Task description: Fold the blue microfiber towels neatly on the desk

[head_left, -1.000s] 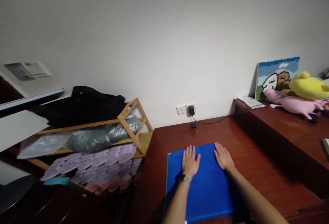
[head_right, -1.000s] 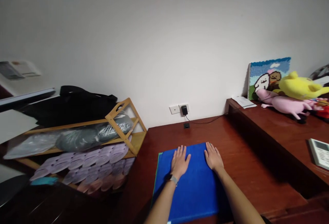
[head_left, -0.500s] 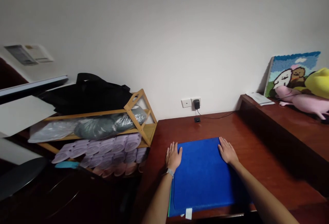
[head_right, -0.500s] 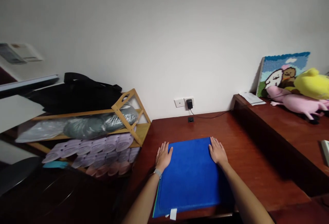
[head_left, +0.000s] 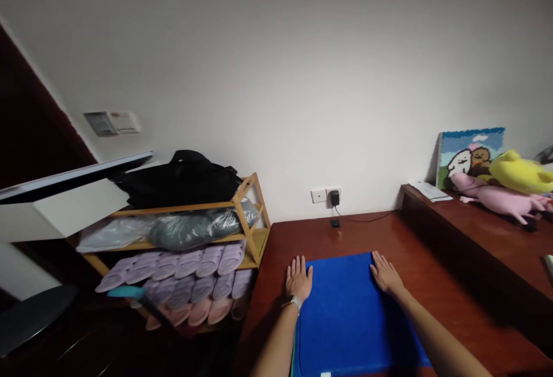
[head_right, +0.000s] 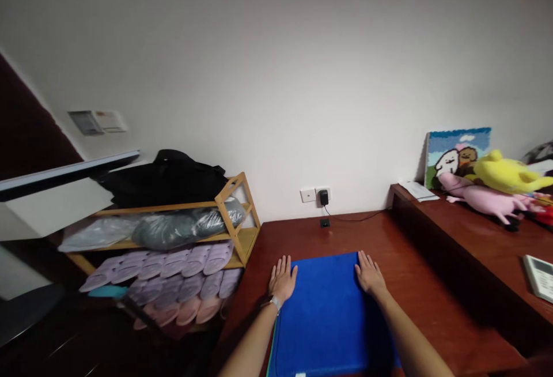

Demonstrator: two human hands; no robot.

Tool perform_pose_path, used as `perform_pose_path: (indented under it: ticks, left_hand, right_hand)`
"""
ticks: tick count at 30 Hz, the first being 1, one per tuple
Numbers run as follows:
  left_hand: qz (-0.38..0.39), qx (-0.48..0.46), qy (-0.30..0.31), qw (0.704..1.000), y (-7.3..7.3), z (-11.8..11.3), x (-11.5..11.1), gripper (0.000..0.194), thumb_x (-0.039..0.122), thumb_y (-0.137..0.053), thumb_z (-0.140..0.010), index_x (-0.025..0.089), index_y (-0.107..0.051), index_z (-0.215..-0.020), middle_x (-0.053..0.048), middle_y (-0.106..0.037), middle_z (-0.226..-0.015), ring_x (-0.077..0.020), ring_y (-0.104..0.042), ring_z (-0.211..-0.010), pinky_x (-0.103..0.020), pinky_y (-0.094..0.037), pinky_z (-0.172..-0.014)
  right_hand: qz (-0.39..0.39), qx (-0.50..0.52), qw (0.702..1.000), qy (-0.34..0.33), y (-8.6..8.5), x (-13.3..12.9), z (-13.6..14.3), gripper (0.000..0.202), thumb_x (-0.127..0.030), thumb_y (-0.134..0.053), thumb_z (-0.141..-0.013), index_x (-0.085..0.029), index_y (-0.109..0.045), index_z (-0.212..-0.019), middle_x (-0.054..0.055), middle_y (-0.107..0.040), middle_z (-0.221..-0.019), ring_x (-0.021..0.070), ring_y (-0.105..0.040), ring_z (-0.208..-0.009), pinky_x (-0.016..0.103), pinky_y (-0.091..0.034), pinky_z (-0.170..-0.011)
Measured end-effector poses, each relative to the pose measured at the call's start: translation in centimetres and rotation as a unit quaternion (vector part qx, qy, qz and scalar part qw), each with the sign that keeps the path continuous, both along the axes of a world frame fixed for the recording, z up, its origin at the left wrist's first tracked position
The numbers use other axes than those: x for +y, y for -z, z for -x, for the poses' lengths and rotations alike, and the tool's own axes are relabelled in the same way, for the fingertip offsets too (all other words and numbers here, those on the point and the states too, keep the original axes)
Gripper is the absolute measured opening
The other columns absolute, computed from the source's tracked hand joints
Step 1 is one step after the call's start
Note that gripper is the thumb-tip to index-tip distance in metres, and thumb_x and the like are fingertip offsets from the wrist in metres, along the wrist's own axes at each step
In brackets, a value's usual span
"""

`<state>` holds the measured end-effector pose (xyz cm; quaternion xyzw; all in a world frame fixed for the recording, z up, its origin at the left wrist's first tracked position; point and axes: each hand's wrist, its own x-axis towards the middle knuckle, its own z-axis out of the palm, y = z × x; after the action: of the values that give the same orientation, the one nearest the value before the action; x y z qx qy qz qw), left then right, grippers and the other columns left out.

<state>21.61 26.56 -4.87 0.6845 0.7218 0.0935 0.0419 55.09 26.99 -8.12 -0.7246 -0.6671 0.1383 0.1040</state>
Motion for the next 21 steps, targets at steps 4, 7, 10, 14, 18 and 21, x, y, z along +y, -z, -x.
perform_pose_path:
  ticks: [4,7,10,14,18,21]
  left_hand:
    - [-0.048,-0.026,0.084,0.995,-0.8,-4.8,-2.6,0.064,0.043,-0.022,-0.107,0.014,-0.037,-0.162,-0.010,-0.029,-0.172,-0.0250,-0.021,-0.161,-0.045,-0.017,-0.132]
    - [-0.055,-0.083,0.217,0.971,0.2,-11.7,-5.5,0.066,0.048,-0.019,-0.107,0.017,-0.040,-0.162,-0.008,-0.033,-0.171,-0.0246,-0.024,-0.160,-0.046,-0.020,-0.132]
    - [-0.027,-0.108,0.292,0.950,1.4,-17.9,-8.0,0.066,0.050,-0.016,-0.107,0.021,-0.038,-0.163,-0.006,-0.033,-0.171,-0.0229,-0.023,-0.160,-0.047,-0.020,-0.133]
    - [0.006,-0.085,0.263,0.961,2.1,-19.2,-9.4,0.068,0.052,-0.017,-0.107,0.021,-0.037,-0.163,-0.007,-0.032,-0.171,-0.0229,-0.022,-0.160,-0.046,-0.018,-0.133]
    - [0.005,-0.046,0.175,0.983,1.7,-11.9,-9.7,0.068,0.052,-0.023,-0.106,0.018,-0.037,-0.163,-0.009,-0.031,-0.171,-0.0274,-0.023,-0.160,-0.052,-0.017,-0.132]
    - [0.023,-0.011,0.076,0.997,1.5,-4.4,-10.9,0.068,0.049,-0.026,-0.106,0.016,-0.034,-0.164,-0.010,-0.026,-0.172,-0.0280,-0.021,-0.160,-0.053,-0.019,-0.131]
  right_hand:
    - [-0.075,0.038,0.996,-0.034,0.5,-4.8,-0.1,0.067,-0.046,-0.021,-0.104,-0.019,-0.037,-0.163,0.005,-0.030,-0.172,0.0233,-0.021,-0.160,0.045,-0.018,-0.131]
    - [-0.098,0.058,0.992,-0.062,2.1,-8.7,-0.2,0.064,-0.048,-0.025,-0.103,-0.026,-0.044,-0.160,0.002,-0.035,-0.170,0.0236,-0.024,-0.160,0.048,-0.017,-0.131]
    - [-0.082,0.057,0.993,-0.068,2.8,-11.3,-0.2,0.064,-0.045,-0.028,-0.102,-0.026,-0.043,-0.161,0.003,-0.036,-0.169,0.0249,-0.027,-0.159,0.049,-0.019,-0.131]
    - [-0.060,0.052,0.995,-0.056,2.5,-12.2,-0.1,0.064,-0.041,-0.027,-0.102,-0.022,-0.040,-0.162,0.004,-0.035,-0.169,0.0247,-0.026,-0.159,0.049,-0.022,-0.130]
    - [-0.067,0.055,0.996,-0.038,2.0,-12.2,0.0,0.066,-0.045,-0.027,-0.103,-0.017,-0.041,-0.161,0.006,-0.037,-0.169,0.0250,-0.027,-0.159,0.048,-0.020,-0.131]
    - [-0.082,0.071,0.994,-0.030,1.8,-12.4,0.2,0.064,-0.044,-0.030,-0.102,-0.018,-0.045,-0.159,0.005,-0.039,-0.167,0.0252,-0.029,-0.158,0.049,-0.020,-0.131]
